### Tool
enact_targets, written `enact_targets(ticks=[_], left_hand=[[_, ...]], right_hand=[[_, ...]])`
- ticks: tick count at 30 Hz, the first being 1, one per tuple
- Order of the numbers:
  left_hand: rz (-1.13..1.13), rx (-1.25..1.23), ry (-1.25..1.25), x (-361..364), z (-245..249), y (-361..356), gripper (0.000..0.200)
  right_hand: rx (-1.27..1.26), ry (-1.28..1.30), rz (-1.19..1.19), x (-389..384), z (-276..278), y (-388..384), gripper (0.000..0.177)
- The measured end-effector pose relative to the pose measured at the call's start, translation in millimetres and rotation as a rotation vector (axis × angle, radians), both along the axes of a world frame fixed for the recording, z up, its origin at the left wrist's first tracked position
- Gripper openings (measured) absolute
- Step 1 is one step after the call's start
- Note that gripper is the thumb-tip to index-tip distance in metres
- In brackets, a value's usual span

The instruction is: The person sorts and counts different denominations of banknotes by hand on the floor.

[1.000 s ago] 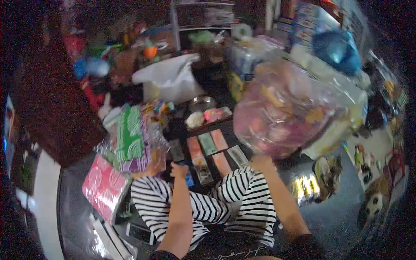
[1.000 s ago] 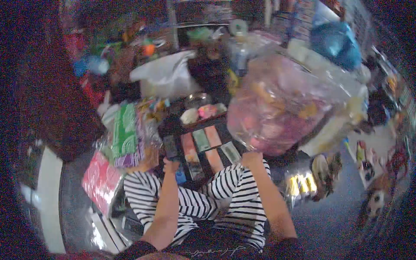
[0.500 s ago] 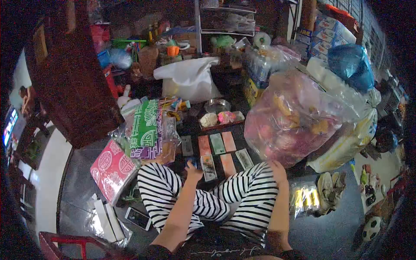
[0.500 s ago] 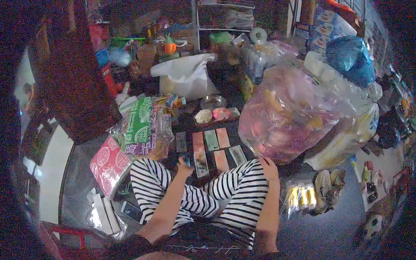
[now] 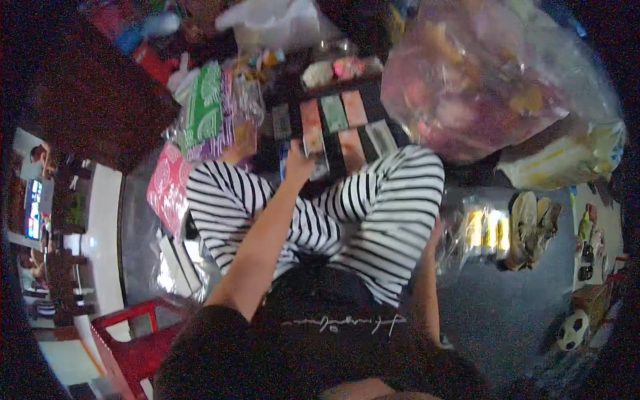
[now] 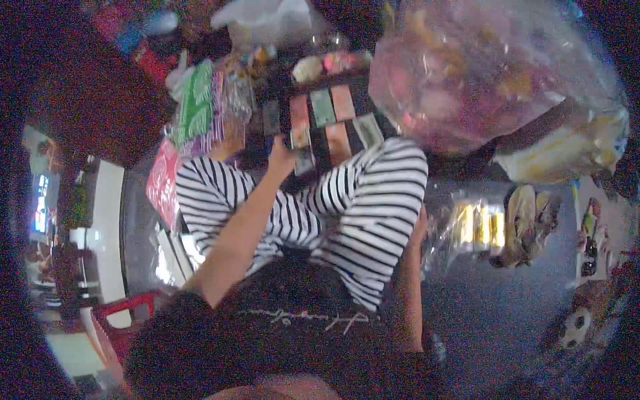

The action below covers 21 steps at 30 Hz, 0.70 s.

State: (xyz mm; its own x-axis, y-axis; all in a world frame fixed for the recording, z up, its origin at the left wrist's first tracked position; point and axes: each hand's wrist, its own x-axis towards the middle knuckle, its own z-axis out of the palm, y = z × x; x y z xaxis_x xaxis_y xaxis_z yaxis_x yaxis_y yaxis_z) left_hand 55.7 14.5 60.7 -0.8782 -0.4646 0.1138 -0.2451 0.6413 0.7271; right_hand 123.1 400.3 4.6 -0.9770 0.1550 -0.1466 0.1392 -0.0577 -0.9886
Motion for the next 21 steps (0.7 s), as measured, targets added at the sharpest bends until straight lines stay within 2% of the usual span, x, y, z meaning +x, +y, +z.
enact_targets(ticks=[2,3,7,14,16,19,21], left_hand=[[0.058,-0.101,0.061,-3.5,-12.3,12.9,0.054],[0.071,-0.048,-0.045,-5.4,-20.0,14.3,0.067],[0.074,-0.118,-0.279,-4.9,-20.0,23.8,0.082],[0.158,-0.156,-0.458,-23.7,-5.2,33.5,0.087],[0.165,-0.164,-0.455,-30.7,-16.0,29.8,0.09],[0.334,-0.17,-0.493,-43.0,-29.3,33.6,0.097],[0.347,-0.142,-0.515,-45.8,-31.6,35.3,0.098]], right_hand=[[-0.008,-0.06,0.03,58.1,0.5,-4.3,0.036],[-0.02,-0.076,0.043,57.2,3.3,-9.2,0.036],[-0.043,-0.102,0.087,36.7,6.1,-21.2,0.035],[-0.08,-0.173,0.143,16.2,3.8,-27.5,0.035],[-0.096,-0.192,0.142,12.9,2.7,-27.9,0.035],[-0.112,-0.223,0.116,19.6,2.2,-29.8,0.035],[-0.119,-0.231,0.095,19.8,0.6,-28.1,0.035]])
